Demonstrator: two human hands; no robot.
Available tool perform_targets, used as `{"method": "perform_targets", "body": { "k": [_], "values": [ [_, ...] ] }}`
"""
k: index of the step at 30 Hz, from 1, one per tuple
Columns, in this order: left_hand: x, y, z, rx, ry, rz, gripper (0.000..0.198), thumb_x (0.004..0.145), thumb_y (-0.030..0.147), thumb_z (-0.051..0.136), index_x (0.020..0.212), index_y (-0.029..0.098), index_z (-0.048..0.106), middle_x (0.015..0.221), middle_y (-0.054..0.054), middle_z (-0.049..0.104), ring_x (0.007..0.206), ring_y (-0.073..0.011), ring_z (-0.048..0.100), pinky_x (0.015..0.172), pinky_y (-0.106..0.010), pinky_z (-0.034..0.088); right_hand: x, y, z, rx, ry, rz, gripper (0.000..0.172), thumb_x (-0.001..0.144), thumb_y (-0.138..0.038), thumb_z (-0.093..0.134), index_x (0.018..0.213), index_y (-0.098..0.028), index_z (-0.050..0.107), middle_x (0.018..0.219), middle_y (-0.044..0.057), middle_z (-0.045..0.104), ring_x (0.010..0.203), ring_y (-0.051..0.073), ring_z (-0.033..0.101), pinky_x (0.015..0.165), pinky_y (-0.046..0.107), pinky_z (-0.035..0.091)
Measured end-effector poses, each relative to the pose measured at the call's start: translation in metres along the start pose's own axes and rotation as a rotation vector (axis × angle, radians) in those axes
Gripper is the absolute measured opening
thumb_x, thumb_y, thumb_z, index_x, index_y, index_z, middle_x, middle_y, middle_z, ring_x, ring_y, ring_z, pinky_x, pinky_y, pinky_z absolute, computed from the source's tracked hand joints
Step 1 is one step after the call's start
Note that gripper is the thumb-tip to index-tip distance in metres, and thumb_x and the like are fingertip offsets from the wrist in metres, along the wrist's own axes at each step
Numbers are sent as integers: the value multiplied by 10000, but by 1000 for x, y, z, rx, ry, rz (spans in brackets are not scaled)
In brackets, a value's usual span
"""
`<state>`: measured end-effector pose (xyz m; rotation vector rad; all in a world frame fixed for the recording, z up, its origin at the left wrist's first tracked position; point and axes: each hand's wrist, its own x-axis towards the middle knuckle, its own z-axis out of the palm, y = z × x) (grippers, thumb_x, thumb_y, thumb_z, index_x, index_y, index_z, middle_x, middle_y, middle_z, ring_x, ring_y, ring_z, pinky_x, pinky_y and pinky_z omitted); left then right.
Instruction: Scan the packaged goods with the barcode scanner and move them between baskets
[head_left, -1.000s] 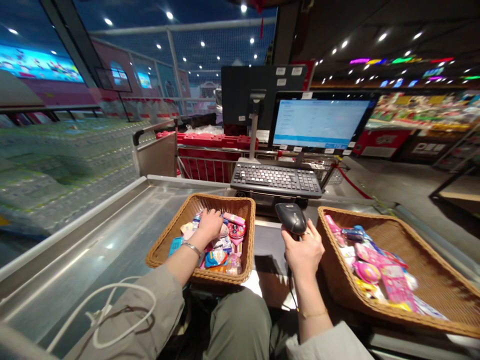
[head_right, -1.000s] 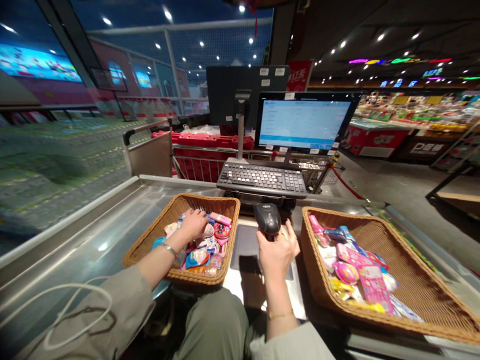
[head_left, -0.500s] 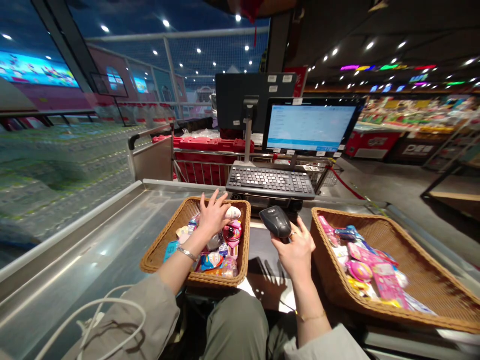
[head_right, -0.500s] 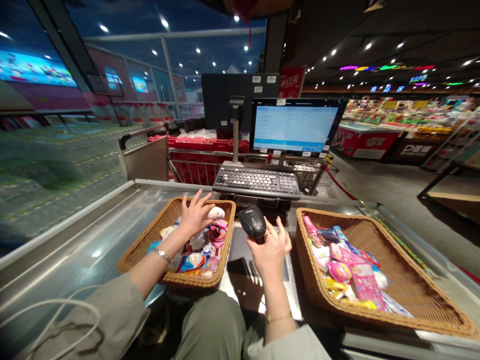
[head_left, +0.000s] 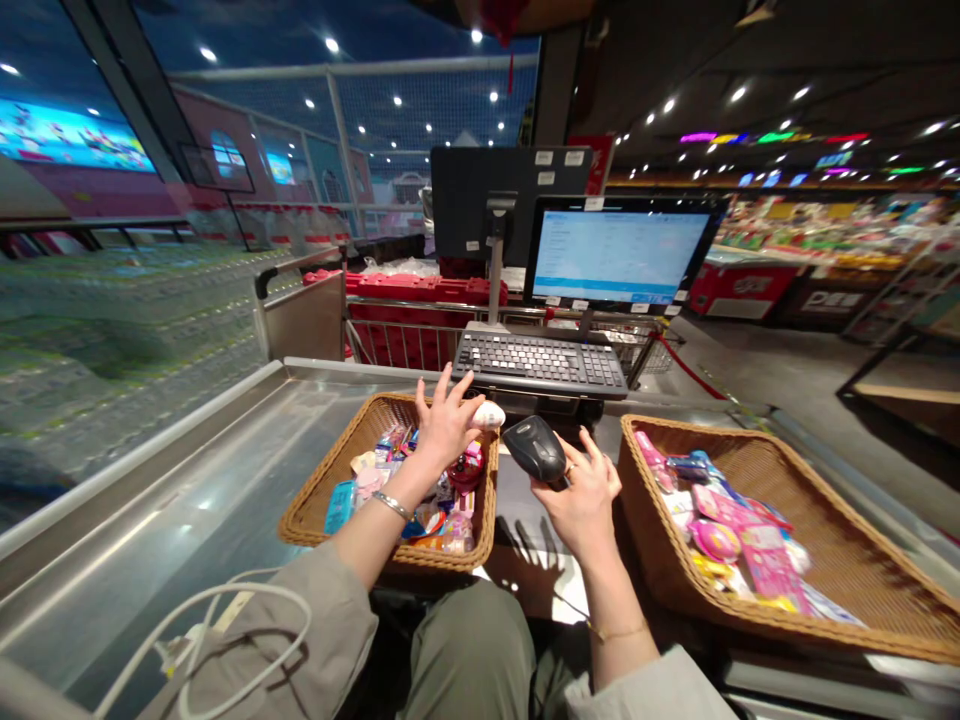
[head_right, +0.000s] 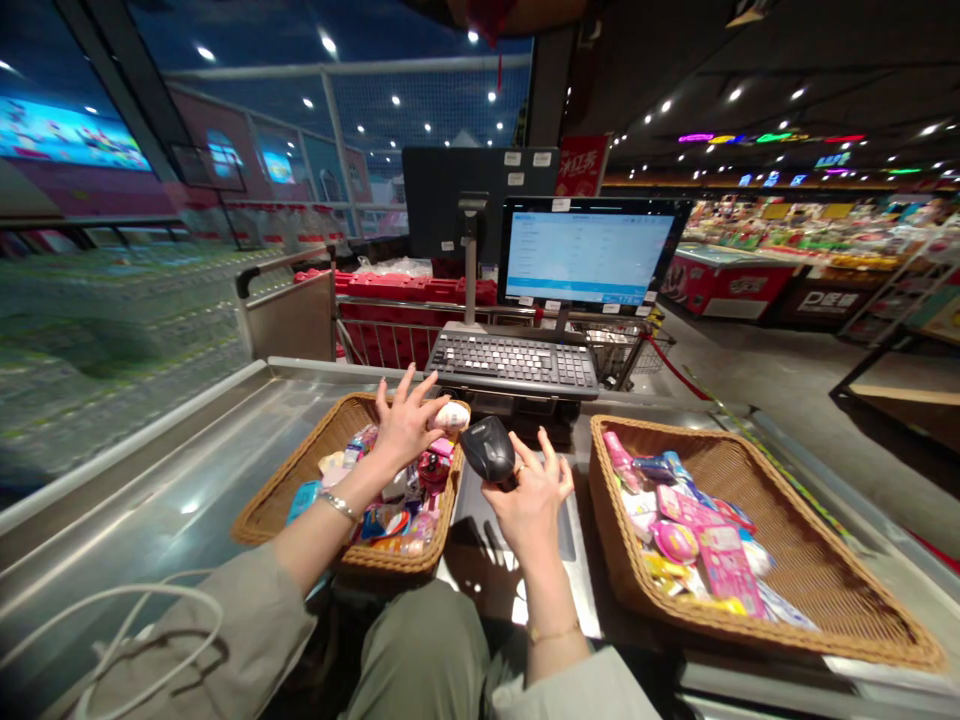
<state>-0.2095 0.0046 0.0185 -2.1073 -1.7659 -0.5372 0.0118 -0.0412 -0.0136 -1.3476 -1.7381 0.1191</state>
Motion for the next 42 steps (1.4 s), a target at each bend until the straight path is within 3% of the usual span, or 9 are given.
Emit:
{"method": "perform_targets", "body": {
  "k": [19,32,42],
  "values": [
    [12,17,5,-27,39,44,490,792,355,742,1270,338,636,1589,-34,352,1509,-380,118,1148,-726,37,0,8,-10,5,-59,-21,212,670,-299,662,870,-291,731,1202,7,705,1388,326,381,1100,605,145],
    [15,23,5,-42,143,78,513,720,328,807,1211,364,663,1551,-20,422,1493,-356,216,1156,-718,87,0,9,-14,-7,9,-57,166,682,-279,650,831,-279,723,1143,16,726,1361,322,416,1089,577,188],
    [20,34,0,-60,157,101,477,729,328,798,1191,351,679,1541,-29,438,1487,-364,228,1152,-715,98,-1,16,-22,-8,52,-40,251,702,-300,659,944,-285,723,1205,17,702,1371,331,409,1083,611,194]
  ]
}}
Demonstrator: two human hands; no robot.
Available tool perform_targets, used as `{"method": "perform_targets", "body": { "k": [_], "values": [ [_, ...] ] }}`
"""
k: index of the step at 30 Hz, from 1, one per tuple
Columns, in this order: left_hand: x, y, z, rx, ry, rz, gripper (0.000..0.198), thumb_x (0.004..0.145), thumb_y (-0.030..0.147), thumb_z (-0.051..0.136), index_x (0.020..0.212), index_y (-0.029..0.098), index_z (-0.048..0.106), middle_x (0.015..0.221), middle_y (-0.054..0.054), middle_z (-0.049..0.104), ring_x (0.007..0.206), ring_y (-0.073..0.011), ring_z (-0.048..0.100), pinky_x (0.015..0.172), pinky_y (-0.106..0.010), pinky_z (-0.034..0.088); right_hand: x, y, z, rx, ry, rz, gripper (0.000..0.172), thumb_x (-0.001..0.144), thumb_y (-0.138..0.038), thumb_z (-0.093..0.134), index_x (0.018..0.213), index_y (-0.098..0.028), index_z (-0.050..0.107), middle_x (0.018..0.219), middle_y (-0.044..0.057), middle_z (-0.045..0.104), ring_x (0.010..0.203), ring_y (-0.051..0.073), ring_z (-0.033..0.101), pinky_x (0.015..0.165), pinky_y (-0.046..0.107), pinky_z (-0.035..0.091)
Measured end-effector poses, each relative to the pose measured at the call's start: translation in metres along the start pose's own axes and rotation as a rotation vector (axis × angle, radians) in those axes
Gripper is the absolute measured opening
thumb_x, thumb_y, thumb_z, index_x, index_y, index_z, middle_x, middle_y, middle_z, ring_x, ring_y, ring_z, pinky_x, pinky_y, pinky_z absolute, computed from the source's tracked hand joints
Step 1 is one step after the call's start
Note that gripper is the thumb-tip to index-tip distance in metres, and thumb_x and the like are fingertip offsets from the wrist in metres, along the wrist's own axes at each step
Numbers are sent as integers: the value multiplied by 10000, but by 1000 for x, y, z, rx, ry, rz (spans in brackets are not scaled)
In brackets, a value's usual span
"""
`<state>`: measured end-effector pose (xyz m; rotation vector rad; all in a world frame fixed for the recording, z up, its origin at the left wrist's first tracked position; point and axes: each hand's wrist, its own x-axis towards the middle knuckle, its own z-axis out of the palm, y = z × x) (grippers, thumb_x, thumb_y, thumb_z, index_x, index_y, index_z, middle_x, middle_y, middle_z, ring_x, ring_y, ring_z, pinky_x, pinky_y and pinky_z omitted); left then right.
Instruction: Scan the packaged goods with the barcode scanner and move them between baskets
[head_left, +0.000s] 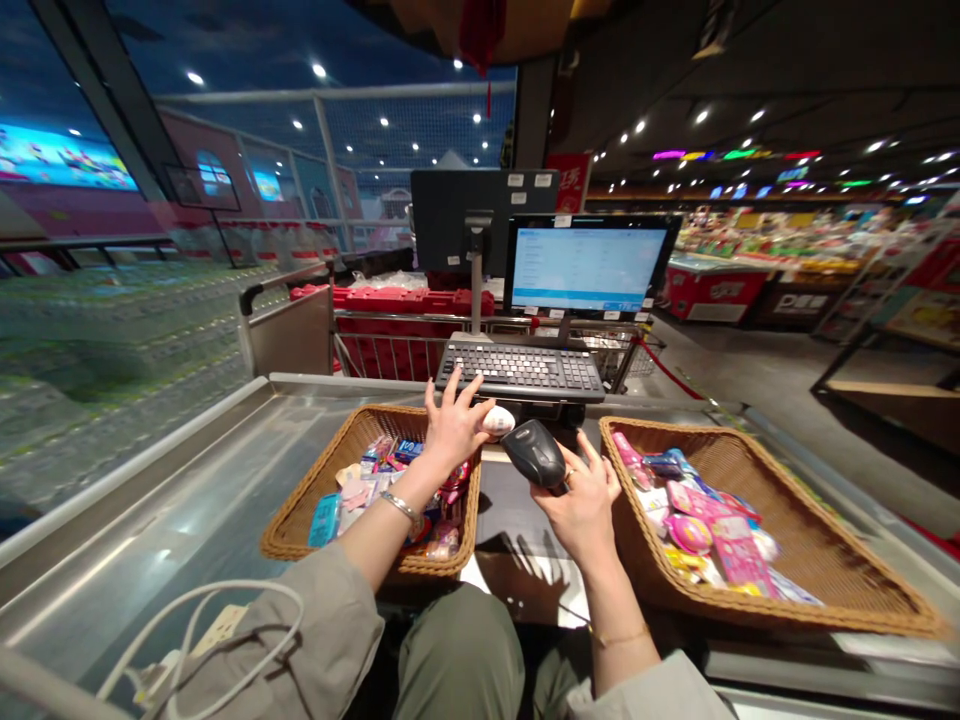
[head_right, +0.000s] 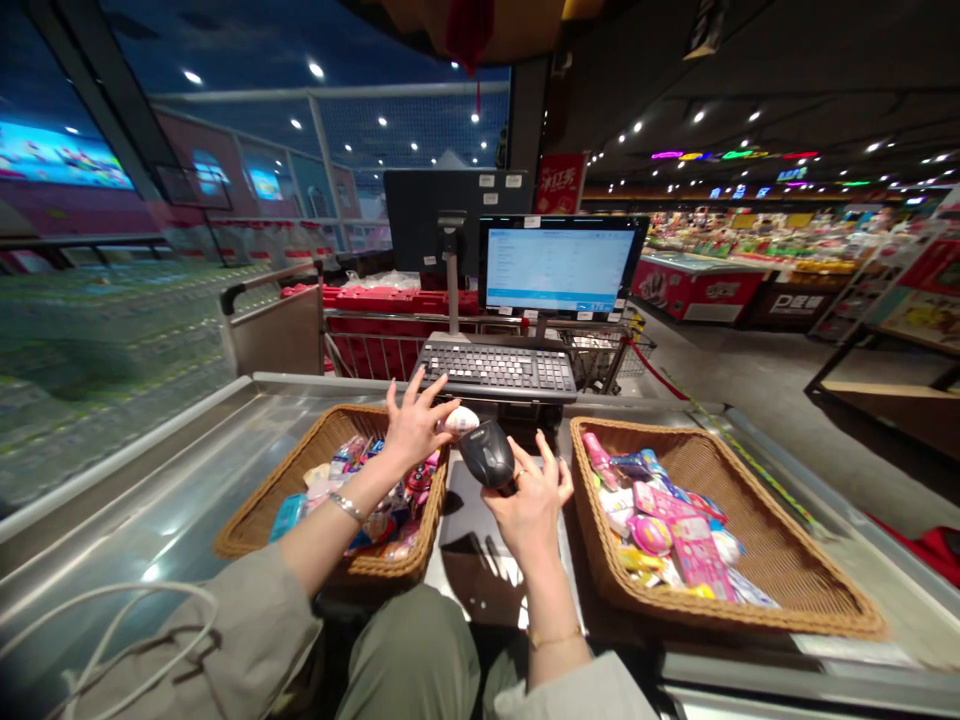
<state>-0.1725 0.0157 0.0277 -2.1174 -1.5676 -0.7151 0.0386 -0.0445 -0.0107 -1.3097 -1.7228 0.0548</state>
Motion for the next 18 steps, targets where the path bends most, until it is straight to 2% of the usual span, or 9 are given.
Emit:
{"method": "perform_targets", "body": {
  "k": [9,15,18],
  "values": [
    [10,22,1,-27,-7,41,475,733,359,800,1192,349,681,1548,-35,427,1489,-368,218,1155,-715,78,-2,15,-20,-53,119,-24,242,721,-337,677,940,-240,716,1193,77,699,1333,336,452,1096,618,229],
    [18,44,7,-58,1,84,476,737,383,798,1197,359,676,1553,-19,419,1494,-357,209,1164,-701,73,-2,27,-37,-44,245,-9,339,732,-363,682,1025,-196,704,1248,132,664,1309,322,488,1096,562,312],
    [22,54,10,-81,-3,106,484,726,395,807,1191,362,679,1551,-18,423,1494,-360,207,1166,-701,67,-2,36,-45,-56,272,10,307,750,-356,675,1005,-189,710,1186,130,691,1305,313,494,1093,562,324]
  ]
}}
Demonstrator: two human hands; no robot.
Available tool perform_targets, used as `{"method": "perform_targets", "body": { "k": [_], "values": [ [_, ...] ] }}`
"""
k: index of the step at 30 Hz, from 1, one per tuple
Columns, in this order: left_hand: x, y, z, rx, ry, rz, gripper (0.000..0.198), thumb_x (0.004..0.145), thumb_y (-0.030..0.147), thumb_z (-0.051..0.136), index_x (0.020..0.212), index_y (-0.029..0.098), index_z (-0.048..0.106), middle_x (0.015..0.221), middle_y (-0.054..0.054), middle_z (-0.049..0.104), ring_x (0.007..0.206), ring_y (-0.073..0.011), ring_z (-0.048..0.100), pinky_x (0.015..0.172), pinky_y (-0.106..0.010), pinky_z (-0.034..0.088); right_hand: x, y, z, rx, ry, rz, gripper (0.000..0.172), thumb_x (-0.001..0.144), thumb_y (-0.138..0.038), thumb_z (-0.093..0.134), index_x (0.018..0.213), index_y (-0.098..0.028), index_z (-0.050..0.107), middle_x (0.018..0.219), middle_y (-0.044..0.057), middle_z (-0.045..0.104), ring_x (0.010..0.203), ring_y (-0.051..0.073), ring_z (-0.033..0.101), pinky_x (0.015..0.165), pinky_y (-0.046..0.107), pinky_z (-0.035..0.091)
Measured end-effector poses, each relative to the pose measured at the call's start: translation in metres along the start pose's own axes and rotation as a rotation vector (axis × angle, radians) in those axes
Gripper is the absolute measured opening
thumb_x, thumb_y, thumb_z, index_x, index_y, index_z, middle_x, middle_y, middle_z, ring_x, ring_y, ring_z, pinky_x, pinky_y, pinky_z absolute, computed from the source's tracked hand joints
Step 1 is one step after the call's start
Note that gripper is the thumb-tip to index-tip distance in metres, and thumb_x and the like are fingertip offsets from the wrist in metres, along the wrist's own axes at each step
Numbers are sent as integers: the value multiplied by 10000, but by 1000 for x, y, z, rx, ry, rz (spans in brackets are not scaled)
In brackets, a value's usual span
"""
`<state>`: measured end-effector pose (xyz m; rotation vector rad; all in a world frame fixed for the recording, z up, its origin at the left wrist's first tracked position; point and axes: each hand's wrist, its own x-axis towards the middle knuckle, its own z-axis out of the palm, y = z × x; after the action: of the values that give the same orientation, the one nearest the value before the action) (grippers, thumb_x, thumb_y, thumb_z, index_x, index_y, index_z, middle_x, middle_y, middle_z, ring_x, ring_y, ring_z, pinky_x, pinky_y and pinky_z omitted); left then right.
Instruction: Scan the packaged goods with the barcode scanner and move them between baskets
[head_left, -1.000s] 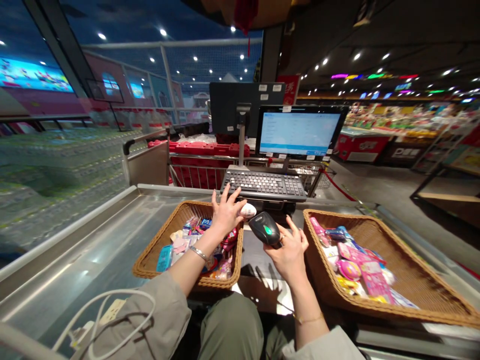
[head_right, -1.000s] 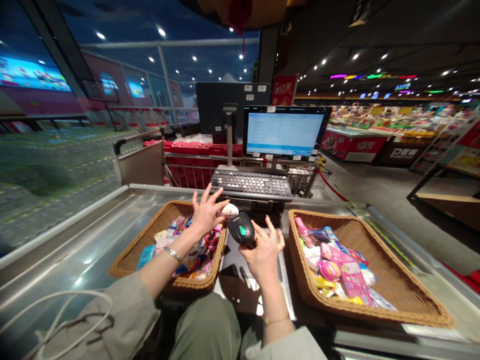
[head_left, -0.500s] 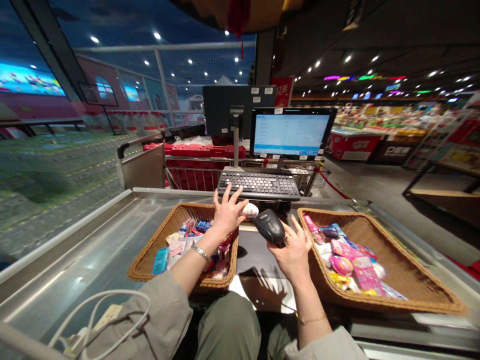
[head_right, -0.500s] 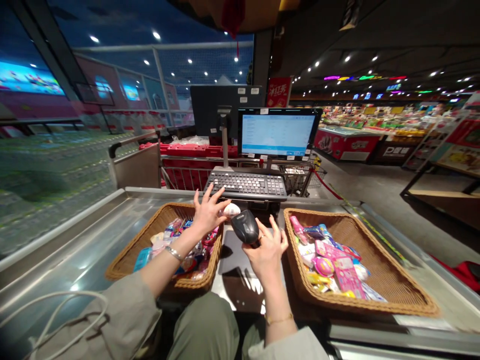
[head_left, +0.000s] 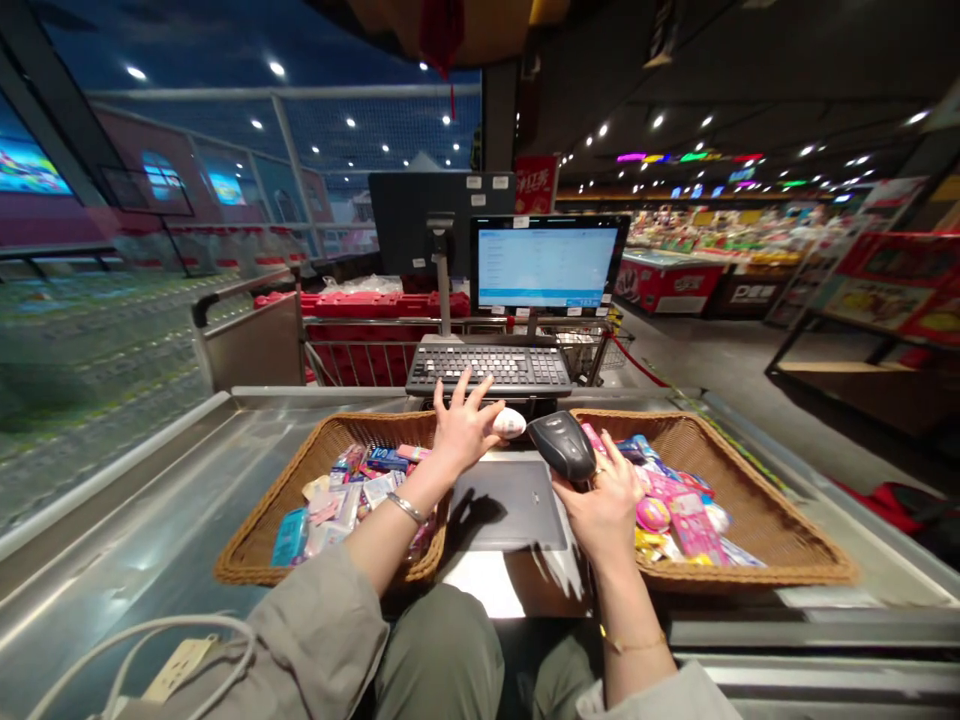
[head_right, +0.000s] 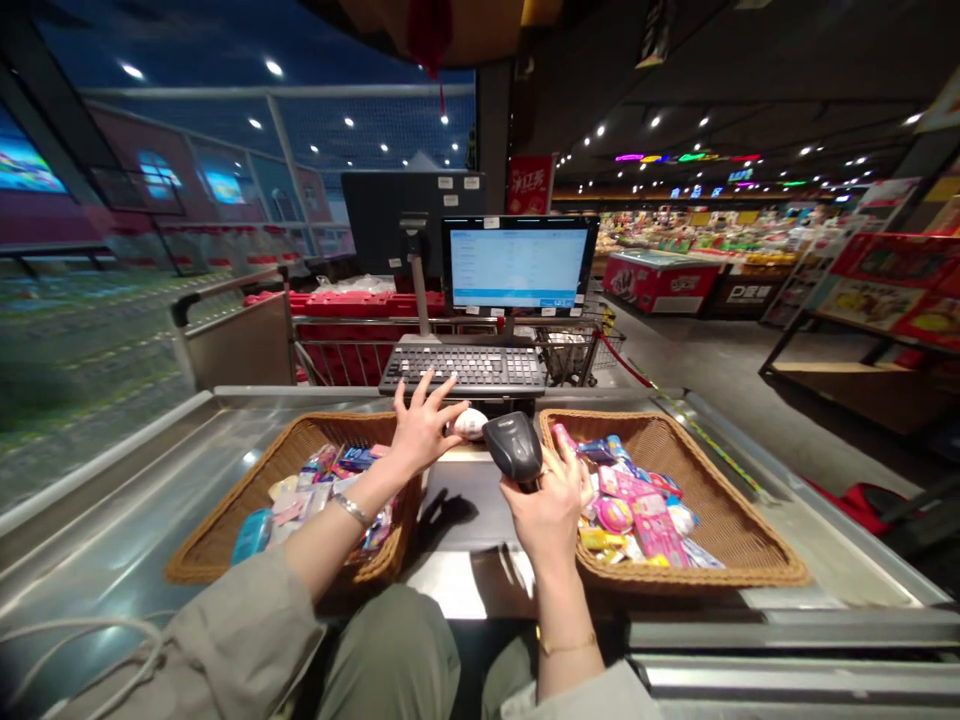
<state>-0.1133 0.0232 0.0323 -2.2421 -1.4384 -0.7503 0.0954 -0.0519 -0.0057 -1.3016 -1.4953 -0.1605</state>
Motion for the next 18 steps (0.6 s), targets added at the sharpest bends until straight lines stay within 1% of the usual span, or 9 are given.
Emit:
{"method": "perform_targets", "body": {
  "k": [2,4,7,9,13,18],
  "values": [
    [4,7,2,-14,0,14,481,724,408,807,1186,362,681,1548,-19,428,1493,-361,209,1166,-702,67,1,7,-4,-15,23,25,278,757,-383,675,951,-190,720,1116,124,713,1293,317,504,1092,574,326],
    [8,14,3,-27,-2,28,479,725,423,806,1183,359,682,1546,-23,430,1490,-365,217,1163,-706,68,1,13,-8,-14,66,46,256,755,-412,676,872,-190,725,1035,120,729,1271,321,518,1077,564,356],
    [14,26,5,-42,-10,55,499,716,441,812,1188,351,679,1546,-31,430,1483,-373,231,1156,-716,68,3,20,-16,-4,121,99,218,749,-397,678,789,-187,718,958,122,735,1243,317,536,1062,536,390],
    [17,34,7,-52,-11,75,514,709,444,817,1194,348,676,1546,-34,430,1481,-376,235,1154,-720,64,4,22,-22,-13,134,159,224,752,-392,670,799,-178,715,970,133,731,1243,318,536,1064,541,387],
    [22,54,11,-89,-17,105,519,715,449,812,1203,341,672,1542,-44,435,1480,-374,238,1157,-718,63,7,28,-34,-60,162,268,323,747,-452,646,834,-148,711,1069,178,703,1240,331,536,1069,540,376],
    [28,81,17,-139,-34,138,501,739,451,790,1213,346,666,1536,-49,444,1483,-369,230,1160,-712,72,10,44,-49,-79,224,376,375,700,-502,637,804,-148,707,1044,170,708,1134,331,591,1040,512,406]
  ]
}}
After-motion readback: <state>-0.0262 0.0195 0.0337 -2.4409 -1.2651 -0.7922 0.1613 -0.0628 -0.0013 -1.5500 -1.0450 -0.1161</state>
